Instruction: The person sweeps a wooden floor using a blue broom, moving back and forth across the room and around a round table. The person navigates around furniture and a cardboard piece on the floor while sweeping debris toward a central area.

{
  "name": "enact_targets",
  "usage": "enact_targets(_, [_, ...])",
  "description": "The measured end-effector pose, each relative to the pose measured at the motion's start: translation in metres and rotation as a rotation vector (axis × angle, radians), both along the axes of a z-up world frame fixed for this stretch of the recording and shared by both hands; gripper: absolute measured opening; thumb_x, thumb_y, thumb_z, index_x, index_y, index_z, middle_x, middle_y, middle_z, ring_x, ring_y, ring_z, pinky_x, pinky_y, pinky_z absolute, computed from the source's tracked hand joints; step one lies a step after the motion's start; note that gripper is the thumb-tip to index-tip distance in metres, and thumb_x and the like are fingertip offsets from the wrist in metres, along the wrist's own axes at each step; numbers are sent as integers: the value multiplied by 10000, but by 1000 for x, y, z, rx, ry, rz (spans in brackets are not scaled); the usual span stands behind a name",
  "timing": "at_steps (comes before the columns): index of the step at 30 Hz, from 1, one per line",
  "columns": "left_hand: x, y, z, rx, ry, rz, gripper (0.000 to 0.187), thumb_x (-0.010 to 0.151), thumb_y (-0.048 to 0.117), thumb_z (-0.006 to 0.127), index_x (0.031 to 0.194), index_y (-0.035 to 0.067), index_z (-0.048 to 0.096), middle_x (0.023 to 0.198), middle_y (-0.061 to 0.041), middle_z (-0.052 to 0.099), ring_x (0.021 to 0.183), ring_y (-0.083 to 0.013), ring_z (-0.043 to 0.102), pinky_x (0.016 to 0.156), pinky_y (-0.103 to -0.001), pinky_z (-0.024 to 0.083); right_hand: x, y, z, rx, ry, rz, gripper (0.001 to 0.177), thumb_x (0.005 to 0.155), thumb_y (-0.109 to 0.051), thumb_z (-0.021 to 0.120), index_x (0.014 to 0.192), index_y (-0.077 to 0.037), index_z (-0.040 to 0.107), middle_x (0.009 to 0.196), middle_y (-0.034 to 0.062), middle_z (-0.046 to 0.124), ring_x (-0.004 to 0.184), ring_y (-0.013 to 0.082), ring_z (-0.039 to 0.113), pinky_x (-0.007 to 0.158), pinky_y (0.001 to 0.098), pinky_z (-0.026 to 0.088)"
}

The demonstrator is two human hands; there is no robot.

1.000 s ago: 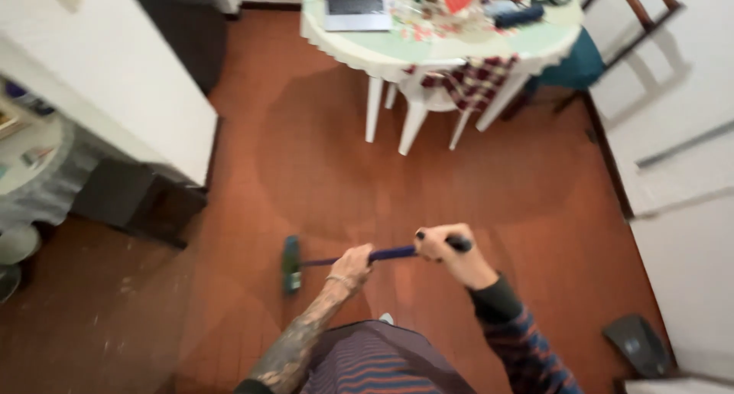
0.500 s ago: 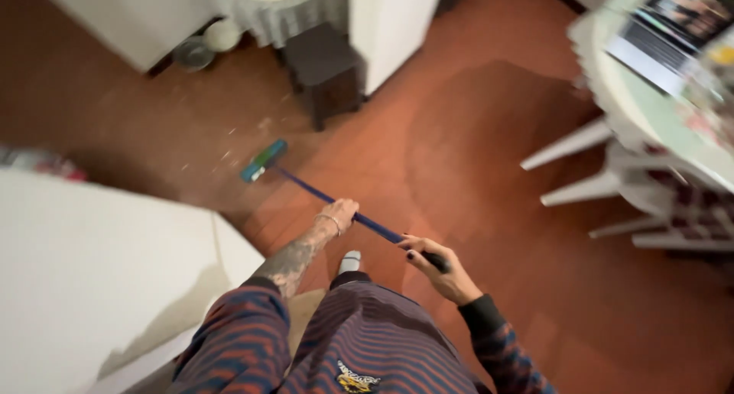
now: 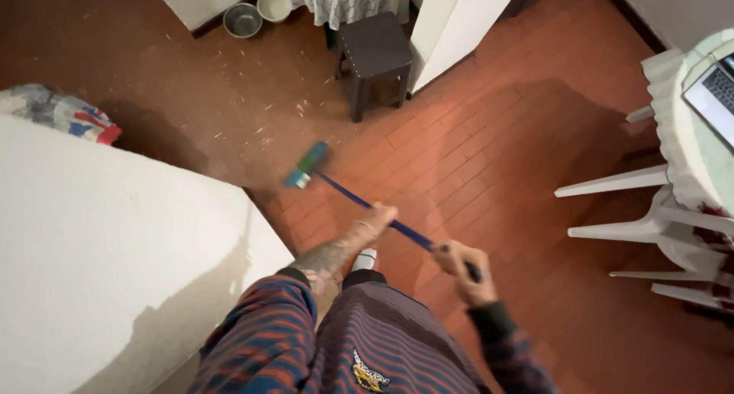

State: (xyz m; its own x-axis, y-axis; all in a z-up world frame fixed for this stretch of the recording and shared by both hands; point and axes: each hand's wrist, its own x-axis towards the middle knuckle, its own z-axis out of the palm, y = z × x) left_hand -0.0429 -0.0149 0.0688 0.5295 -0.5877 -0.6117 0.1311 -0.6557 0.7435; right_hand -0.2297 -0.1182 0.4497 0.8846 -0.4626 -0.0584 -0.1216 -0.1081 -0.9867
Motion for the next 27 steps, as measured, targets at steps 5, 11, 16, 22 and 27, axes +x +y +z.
enact_targets(5, [-82, -92, 47, -426, -537, -600, 159, 850, 93, 703, 946, 133, 582, 888, -136, 723, 998, -334, 706, 1064, -488, 425, -56, -59, 36, -82, 215, -145, 386, 990, -157, 625, 661, 17, 730, 619, 36, 615, 649, 143, 538, 582, 323, 512])
enact_targets(11, [-134, -141, 196, -463, -254, -625, 206, 924, 301, 625, 963, 120, 535, 937, -174, 685, 894, -434, 657, 765, -521, 483, -105, -100, 92, -132, 268, -391, 538, 1003, -353, 635, 603, 5, 606, 744, 133, 686, 660, 166, 567, 567, 320, 378])
enact_targets(16, [-160, -149, 205, -272, -369, -738, 234, 902, 311, 640, 1015, 106, 639, 1040, -152, 730, 1010, -416, 695, 843, -544, 547, -78, -54, 156, -123, -72, -234, 441, 978, -207, 490, 599, -82, 303, 573, 81, 313, 557, 231, 369, 639, 405, 370])
enact_targets(22, [-126, -84, 163, -432, -611, -622, 74, 806, 156, 621, 863, 118, 595, 810, -134, 695, 779, -414, 688, 673, -532, 519, -64, -18, 136, -95, -157, -168, 513, 987, -374, 532, 603, -68, 385, 592, 54, 341, 567, 201, 364, 645, 377, 382])
enact_targets(27, [-68, -46, 91, -218, -634, -660, 153, 800, 247, 749, 867, 155, 647, 869, -43, 742, 917, -289, 760, 843, -441, 616, -46, -3, 79, 90, -91, -281, 214, 879, -118, 689, 759, 57, 676, 682, 130, 607, 641, 161, 556, 606, 325, 497])
